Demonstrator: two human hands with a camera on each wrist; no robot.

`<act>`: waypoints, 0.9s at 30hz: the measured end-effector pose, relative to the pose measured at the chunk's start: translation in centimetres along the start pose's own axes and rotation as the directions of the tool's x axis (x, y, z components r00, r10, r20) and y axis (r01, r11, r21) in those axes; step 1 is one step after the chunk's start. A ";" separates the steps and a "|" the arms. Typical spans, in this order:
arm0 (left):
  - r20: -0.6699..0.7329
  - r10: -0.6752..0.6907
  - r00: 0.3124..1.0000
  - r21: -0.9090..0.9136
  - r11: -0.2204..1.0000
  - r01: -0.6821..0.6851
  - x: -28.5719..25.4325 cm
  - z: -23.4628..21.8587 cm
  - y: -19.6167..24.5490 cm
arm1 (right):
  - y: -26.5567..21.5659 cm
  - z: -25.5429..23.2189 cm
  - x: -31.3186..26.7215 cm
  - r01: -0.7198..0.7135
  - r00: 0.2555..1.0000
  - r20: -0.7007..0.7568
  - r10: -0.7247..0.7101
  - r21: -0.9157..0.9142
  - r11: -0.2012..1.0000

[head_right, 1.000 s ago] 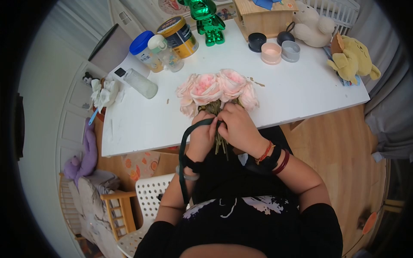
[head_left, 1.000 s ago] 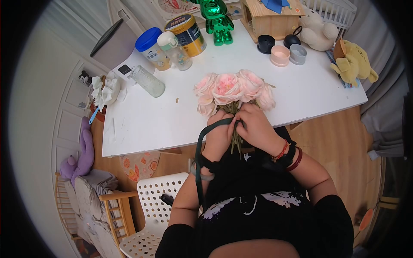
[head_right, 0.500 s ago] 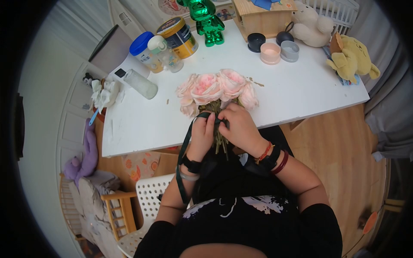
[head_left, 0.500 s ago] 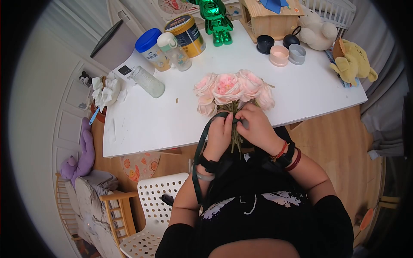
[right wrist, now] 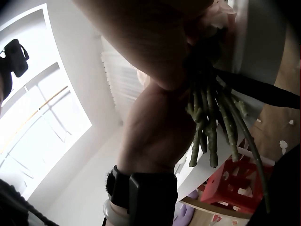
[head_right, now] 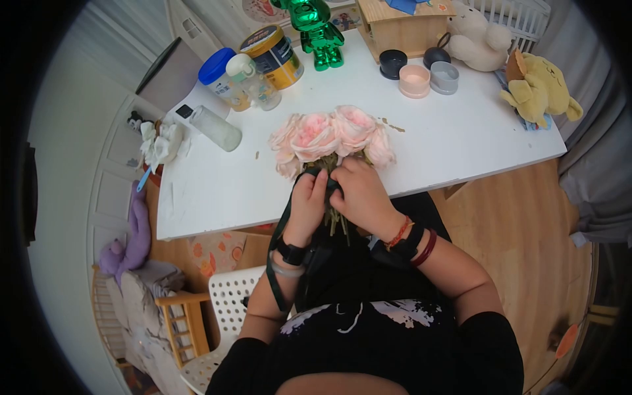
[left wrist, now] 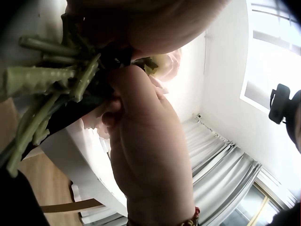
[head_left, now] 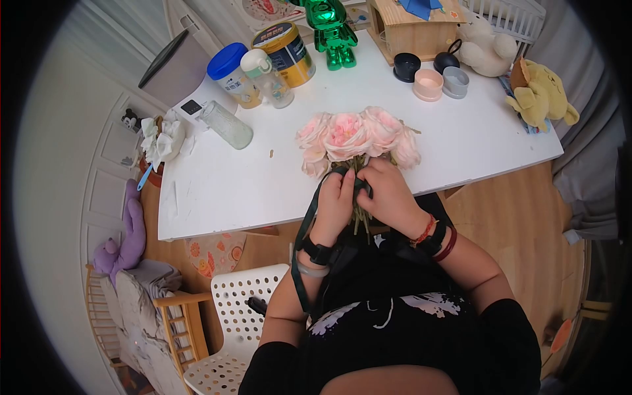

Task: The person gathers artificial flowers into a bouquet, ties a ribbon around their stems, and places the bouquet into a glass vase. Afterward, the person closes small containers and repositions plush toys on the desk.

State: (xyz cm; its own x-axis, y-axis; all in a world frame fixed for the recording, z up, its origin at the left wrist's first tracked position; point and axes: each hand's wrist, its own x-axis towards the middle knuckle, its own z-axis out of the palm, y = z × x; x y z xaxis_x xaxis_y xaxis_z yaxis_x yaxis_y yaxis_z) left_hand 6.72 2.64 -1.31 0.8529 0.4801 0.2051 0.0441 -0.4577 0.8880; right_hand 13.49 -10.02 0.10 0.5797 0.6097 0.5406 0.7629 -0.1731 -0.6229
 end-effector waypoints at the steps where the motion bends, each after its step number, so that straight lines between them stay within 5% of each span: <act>1: 0.000 0.019 1.000 0.036 0.999 -0.019 0.0 0.0 0.0 | 0.1 0.1 0.1 0.025 1.000 -0.008 -0.025 -0.035 0.999; 11: -0.066 0.307 0.950 0.293 0.916 -0.275 -0.6 0.4 1.4 | 0.7 0.0 0.3 -0.001 0.998 0.064 0.005 -0.060 0.998; 14: -0.042 0.146 0.988 0.097 0.985 -0.141 -0.3 0.1 1.3 | 0.3 -0.5 0.1 -0.043 0.998 0.053 0.039 0.073 0.996; 22: -0.051 0.148 0.988 0.071 0.987 -0.145 -0.2 0.1 0.3 | -0.3 -0.9 -0.2 -0.134 0.991 0.012 0.135 0.184 0.974; 27: -0.020 0.132 0.991 0.047 0.990 -0.131 -0.4 -0.3 0.9 | 0.6 -1.0 -0.7 -0.070 0.997 0.041 0.063 0.208 0.975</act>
State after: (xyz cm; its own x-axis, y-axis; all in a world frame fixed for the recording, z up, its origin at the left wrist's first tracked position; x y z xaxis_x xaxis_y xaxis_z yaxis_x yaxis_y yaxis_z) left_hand 6.28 2.32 -0.49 0.8407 0.4306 0.3283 -0.0431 -0.5512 0.8332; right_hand 13.86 -11.33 -0.07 0.6148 0.6283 0.4767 0.6437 -0.0506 -0.7636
